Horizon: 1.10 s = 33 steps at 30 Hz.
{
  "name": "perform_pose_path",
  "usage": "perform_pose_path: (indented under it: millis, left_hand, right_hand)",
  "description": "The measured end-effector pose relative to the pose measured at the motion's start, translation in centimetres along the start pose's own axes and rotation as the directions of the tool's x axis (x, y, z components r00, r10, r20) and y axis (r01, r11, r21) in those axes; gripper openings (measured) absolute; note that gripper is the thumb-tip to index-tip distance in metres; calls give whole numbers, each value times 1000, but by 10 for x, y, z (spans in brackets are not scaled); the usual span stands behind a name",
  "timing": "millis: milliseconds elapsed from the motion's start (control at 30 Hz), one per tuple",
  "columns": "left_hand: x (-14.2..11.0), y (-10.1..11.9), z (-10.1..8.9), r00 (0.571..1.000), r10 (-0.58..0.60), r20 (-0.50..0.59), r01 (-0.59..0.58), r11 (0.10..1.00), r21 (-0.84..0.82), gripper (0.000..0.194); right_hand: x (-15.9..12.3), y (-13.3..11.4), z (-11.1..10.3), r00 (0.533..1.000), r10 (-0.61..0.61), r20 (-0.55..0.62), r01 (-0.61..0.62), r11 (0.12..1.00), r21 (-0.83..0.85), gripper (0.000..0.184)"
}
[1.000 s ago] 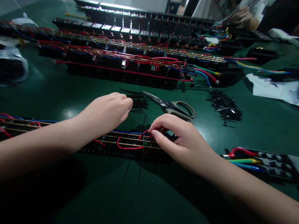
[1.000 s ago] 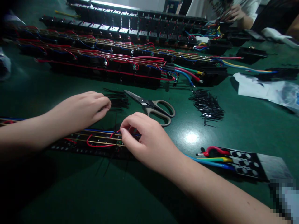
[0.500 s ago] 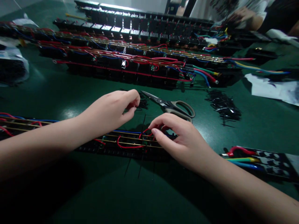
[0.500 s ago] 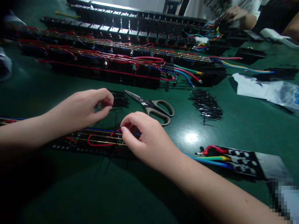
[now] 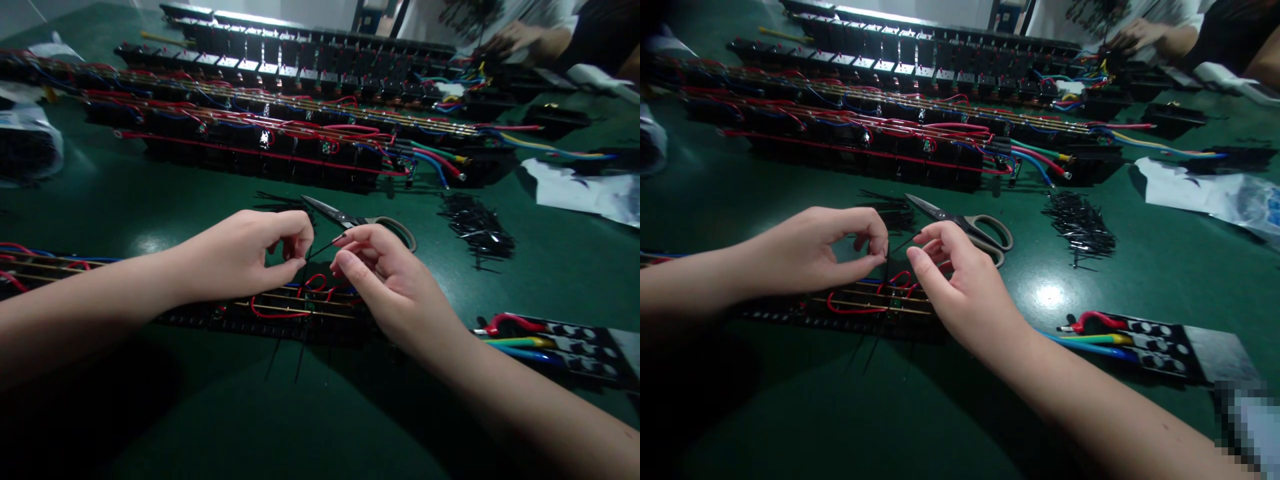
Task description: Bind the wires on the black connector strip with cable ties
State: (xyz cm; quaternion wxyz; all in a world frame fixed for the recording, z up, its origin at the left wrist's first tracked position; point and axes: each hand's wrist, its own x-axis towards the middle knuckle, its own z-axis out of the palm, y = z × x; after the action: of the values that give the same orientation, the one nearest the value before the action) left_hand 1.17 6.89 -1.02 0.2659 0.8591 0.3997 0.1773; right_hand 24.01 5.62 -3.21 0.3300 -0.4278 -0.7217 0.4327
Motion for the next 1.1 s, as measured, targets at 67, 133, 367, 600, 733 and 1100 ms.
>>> perform_pose_path:
  millis: [67, 133, 367, 600, 733, 1100]
  left_hand:
    - [0, 0, 0, 1000, 5, 22, -5, 1000, -6, 3]
    - [0, 0, 0, 999, 16, 34, -16, 1000, -3, 3]
    - [-1, -1, 2, 998, 60, 34, -60, 998, -8, 4]
    - [-2, 6, -5, 995, -55, 87, 52, 998, 43, 8]
    - [-19, 12, -14, 969, -174, 175, 129, 961, 245, 19]
    - [-23, 23, -19, 895, -310, 320, 156, 891, 427, 5]
  right_hand:
    - [0, 0, 0, 1000, 4, 4, -4, 1000, 0, 10]
    - [0, 0, -1, 1000, 4, 13, -4, 1000, -8, 9]
    - [1, -1, -3, 999, -10, 31, 12, 999, -53, 13]
    - [-1, -2, -4, 1000, 12, 21, -11, 998, -58, 14]
    - [-1, -1, -4, 999, 29, 14, -28, 999, -40, 16]
    - [-2, -7, -5, 1000, -19, 23, 21, 996, -91, 15]
